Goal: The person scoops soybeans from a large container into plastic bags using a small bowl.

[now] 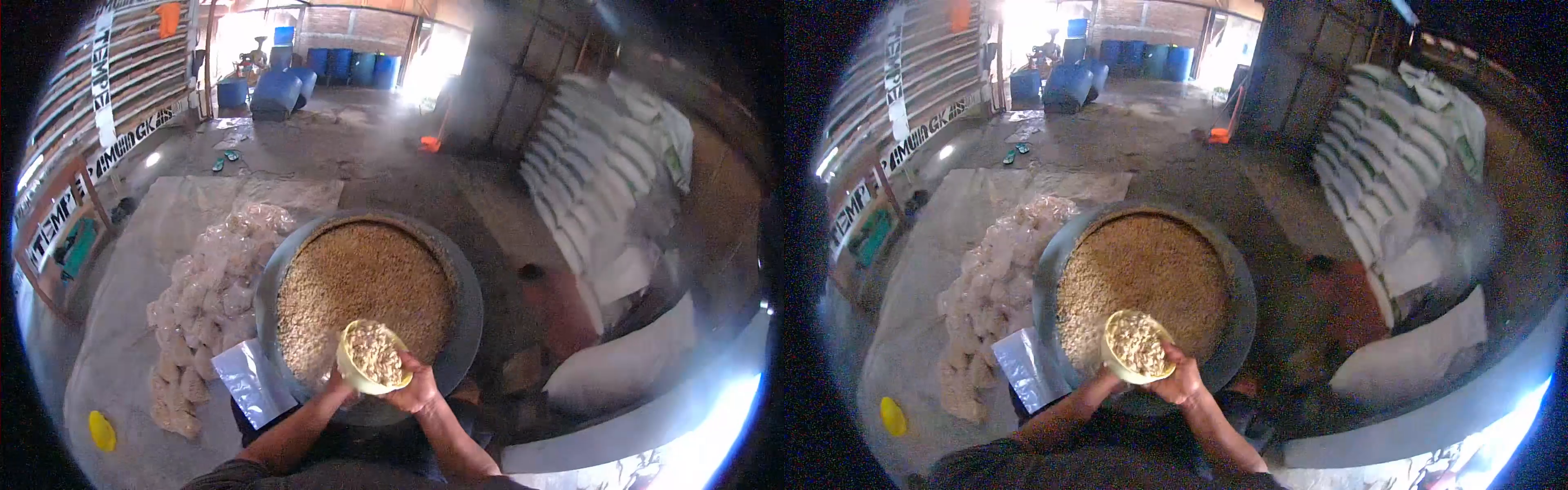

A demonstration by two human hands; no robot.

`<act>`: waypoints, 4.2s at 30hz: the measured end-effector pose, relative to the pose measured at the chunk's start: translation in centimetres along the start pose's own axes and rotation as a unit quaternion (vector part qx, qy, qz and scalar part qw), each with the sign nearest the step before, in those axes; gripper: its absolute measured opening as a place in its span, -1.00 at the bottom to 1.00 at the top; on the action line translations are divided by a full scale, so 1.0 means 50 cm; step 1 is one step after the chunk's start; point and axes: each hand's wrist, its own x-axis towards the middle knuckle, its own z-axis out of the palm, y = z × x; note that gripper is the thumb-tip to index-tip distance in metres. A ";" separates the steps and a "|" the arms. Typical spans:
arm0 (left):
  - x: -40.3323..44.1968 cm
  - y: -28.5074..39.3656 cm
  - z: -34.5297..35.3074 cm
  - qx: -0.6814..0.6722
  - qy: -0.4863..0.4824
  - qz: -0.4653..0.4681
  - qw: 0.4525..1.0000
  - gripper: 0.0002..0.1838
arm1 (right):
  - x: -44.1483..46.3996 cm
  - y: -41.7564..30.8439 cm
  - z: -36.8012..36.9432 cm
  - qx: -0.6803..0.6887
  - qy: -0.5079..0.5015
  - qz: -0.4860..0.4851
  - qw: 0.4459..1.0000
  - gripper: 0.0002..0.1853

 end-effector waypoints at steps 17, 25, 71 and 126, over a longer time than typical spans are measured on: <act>-0.108 0.199 0.279 0.599 0.029 -0.011 0.800 -0.74 | 0.094 -0.117 -0.065 -0.348 0.293 0.187 0.871 -0.39; -0.109 0.107 0.235 0.557 0.154 0.154 0.802 -0.79 | 0.277 -0.097 -0.003 -0.686 0.239 0.359 0.586 -0.38; -0.072 0.045 0.069 0.707 0.275 0.113 0.641 -0.78 | 0.345 -0.017 -0.236 -0.995 0.034 -0.025 0.088 -0.73; -0.038 0.221 0.496 0.456 0.073 0.343 0.818 -0.88 | 0.166 -0.024 0.008 -0.054 -0.196 -0.108 0.973 0.00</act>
